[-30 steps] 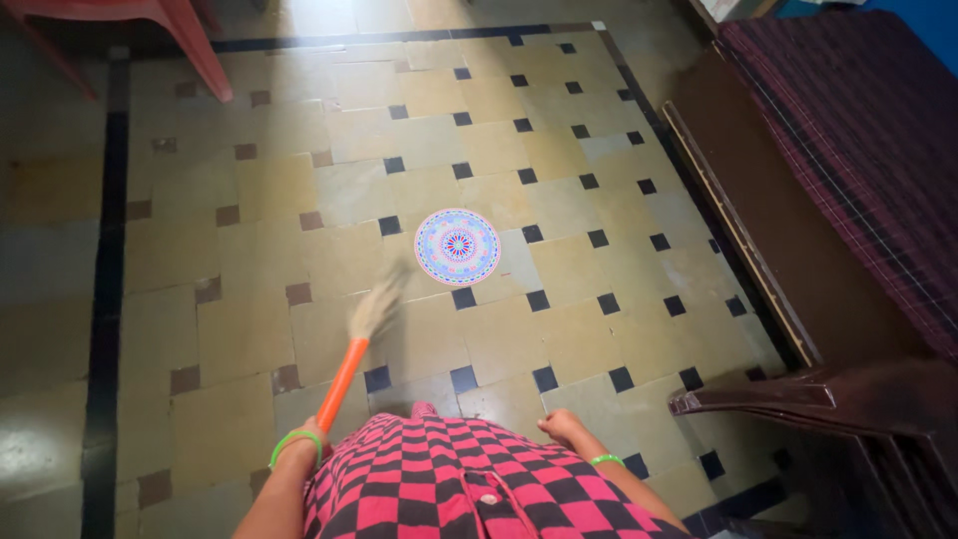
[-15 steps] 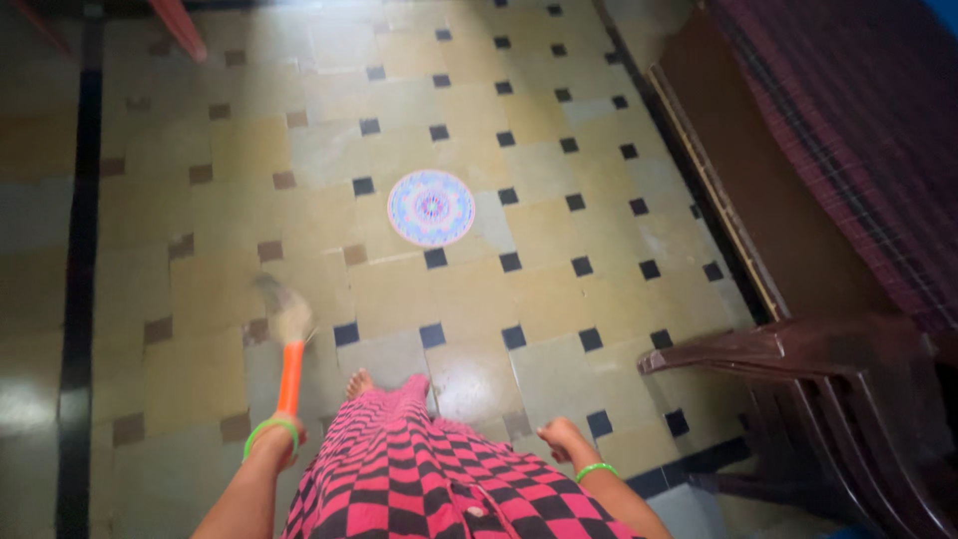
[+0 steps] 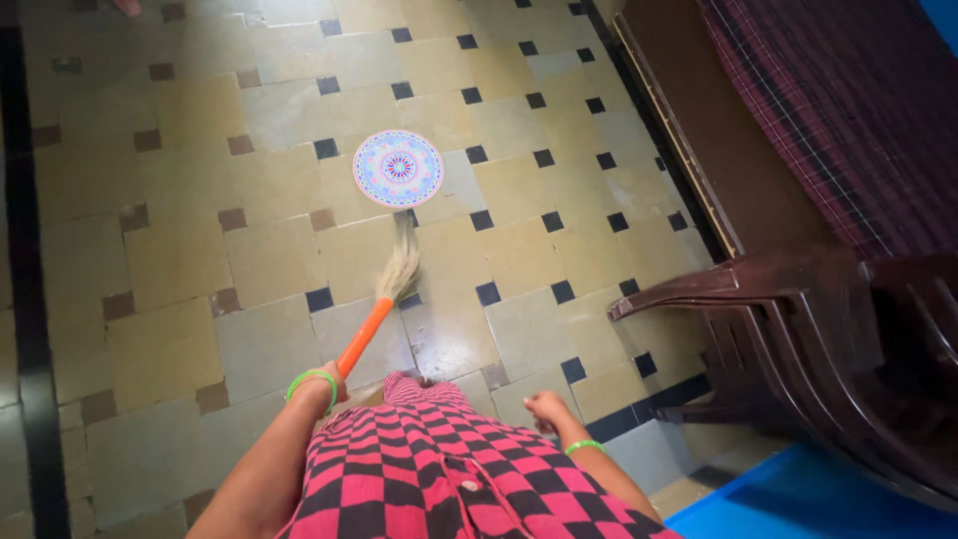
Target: The person sweeps the tiled and stone floors of a home using a handheld broom, moving through doorways and hallways.
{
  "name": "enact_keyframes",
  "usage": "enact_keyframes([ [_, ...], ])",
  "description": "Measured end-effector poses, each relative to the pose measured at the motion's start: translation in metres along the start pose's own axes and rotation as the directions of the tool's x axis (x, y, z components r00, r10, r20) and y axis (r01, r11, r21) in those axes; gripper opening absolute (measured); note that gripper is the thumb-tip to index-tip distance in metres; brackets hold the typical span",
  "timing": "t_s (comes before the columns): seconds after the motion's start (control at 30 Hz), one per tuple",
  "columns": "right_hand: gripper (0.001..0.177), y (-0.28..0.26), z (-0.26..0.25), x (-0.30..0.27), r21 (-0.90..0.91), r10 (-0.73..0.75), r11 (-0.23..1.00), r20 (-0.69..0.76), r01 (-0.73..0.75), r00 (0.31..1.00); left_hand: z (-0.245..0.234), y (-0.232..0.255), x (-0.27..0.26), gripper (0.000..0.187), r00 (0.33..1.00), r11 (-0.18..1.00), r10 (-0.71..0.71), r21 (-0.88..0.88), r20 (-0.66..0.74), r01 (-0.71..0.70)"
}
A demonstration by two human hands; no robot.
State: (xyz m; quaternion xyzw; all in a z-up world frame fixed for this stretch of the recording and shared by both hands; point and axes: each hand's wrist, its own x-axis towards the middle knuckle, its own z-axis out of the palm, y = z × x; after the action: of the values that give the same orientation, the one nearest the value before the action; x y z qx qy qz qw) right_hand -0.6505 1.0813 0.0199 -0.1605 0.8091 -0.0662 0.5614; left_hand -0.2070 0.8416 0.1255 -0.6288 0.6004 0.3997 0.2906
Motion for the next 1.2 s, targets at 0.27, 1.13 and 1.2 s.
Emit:
enact_keyframes([
  [0.27, 0.029, -0.077, 0.037, -0.102, 0.006, -0.084, 0.996, 0.028, 0.084, 0.996, 0.01, -0.091, -0.047, 0.062, 0.999, 0.958, -0.014, -0.287, 0.036, 0.024],
  [1.13, 0.046, 0.028, 0.232, -0.203, -0.605, -0.372, 0.715, 0.096, 0.351, 0.923, 0.185, -0.377, -0.1, 0.052, 0.963, 0.901, -0.247, -0.391, -0.111, 0.186],
  [1.2, 0.043, 0.055, 0.218, -0.214, -0.502, -0.234, 0.833, 0.061, 0.232, 0.97, 0.192, -0.358, -0.105, 0.055, 0.956, 0.902, -0.264, -0.384, -0.13, 0.197],
])
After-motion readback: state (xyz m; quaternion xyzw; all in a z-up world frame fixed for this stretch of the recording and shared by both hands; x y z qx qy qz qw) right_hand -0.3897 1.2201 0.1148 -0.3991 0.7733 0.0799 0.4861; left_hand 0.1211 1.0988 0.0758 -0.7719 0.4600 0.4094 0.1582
